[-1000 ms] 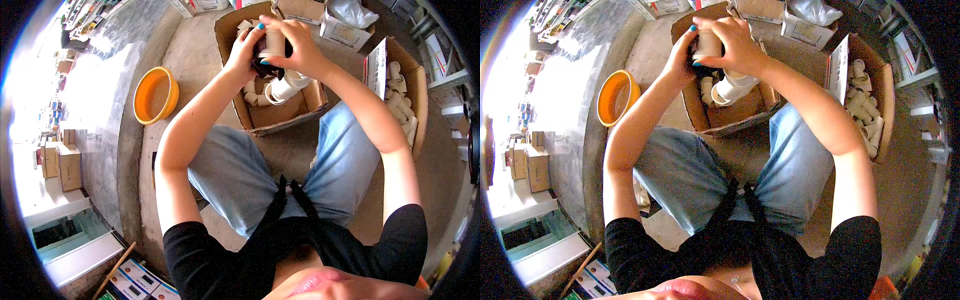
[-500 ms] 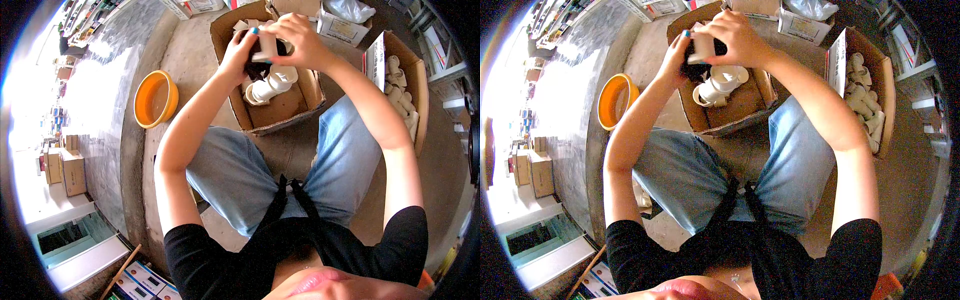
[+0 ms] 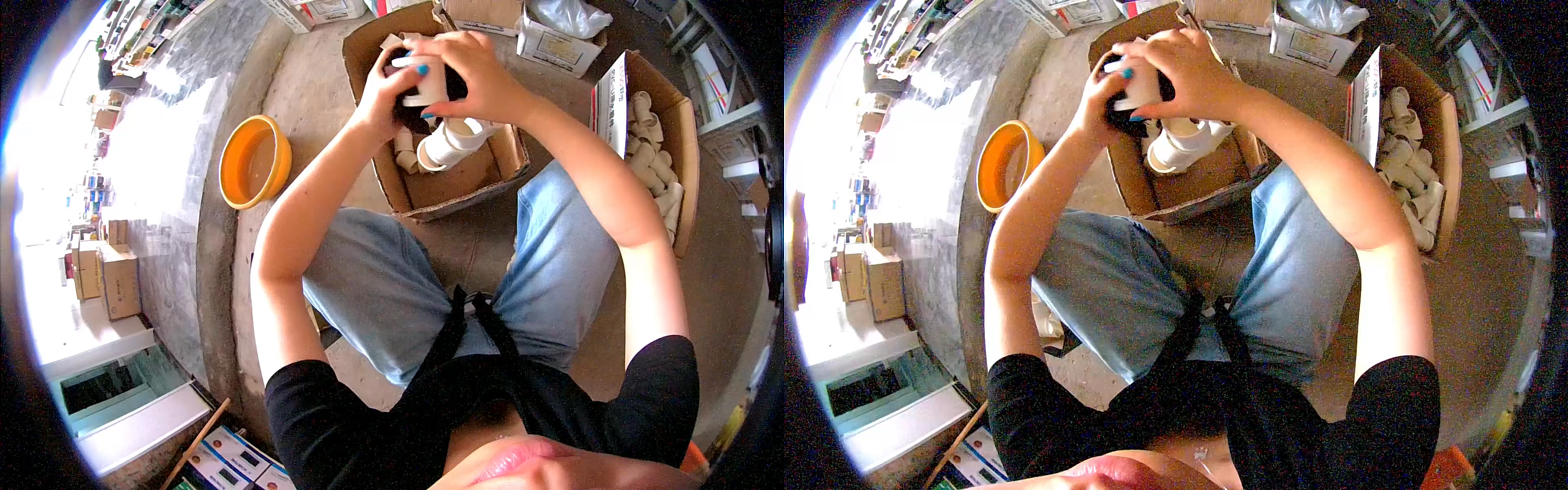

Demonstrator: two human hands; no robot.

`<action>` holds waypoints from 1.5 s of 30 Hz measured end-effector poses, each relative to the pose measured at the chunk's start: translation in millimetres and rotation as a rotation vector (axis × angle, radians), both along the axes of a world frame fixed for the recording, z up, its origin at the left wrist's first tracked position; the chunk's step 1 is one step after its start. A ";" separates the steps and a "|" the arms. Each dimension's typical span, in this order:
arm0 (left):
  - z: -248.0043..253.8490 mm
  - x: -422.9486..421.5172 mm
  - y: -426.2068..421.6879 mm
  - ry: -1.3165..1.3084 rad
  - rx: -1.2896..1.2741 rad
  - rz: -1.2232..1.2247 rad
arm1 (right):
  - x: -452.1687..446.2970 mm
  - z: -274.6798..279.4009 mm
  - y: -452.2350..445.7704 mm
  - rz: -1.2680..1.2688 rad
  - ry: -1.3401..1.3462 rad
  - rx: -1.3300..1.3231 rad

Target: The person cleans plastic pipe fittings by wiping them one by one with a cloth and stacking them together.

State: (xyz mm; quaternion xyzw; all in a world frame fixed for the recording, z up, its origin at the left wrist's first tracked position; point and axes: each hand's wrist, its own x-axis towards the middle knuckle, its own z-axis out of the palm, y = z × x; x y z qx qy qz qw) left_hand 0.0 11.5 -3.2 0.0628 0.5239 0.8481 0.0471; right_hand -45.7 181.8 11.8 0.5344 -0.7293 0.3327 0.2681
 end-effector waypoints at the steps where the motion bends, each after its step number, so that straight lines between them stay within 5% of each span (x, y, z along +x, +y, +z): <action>1: 1.5 -0.3 -2.3 0.013 0.088 -0.031 | -1.5 0.9 0.3 -0.003 -0.016 -0.038; 12: 9.1 5.5 -10.1 -0.119 0.095 -0.094 | -0.9 0.8 3.0 0.047 0.014 -0.046; 16: -5.1 -0.6 -10.8 -0.073 0.051 -0.215 | 17.1 9.2 -4.0 0.133 -0.192 -0.009; 17: -7.9 2.9 -10.0 -0.244 0.106 -0.158 | 16.3 8.2 -6.0 0.118 -0.186 -0.007; 22: -8.1 -1.8 -4.3 -0.273 0.066 -0.050 | 7.7 -5.5 -13.8 0.121 -0.308 -0.102; 26: 2.9 -1.1 7.6 -0.080 -0.241 0.186 | 9.0 -0.1 -9.6 0.099 -0.328 0.005; 30: -15.2 -7.5 17.6 0.146 -0.986 0.520 | 23.7 7.1 -11.6 -0.005 -0.439 0.140; 33: -16.4 -1.5 16.3 0.515 -1.495 0.423 | 20.3 0.7 -14.6 0.025 -0.408 0.076; 37: -15.3 -8.4 1.5 0.379 -0.752 0.359 | 8.3 -6.3 -14.1 0.043 -0.434 -0.009; 39: -4.1 -11.2 -4.5 0.143 -0.714 0.228 | 8.4 -0.6 -11.9 0.045 -0.374 -0.011; 45: 2.6 0.1 -15.8 -0.126 -0.042 -0.085 | 6.5 -7.1 -7.8 0.243 -0.484 -0.090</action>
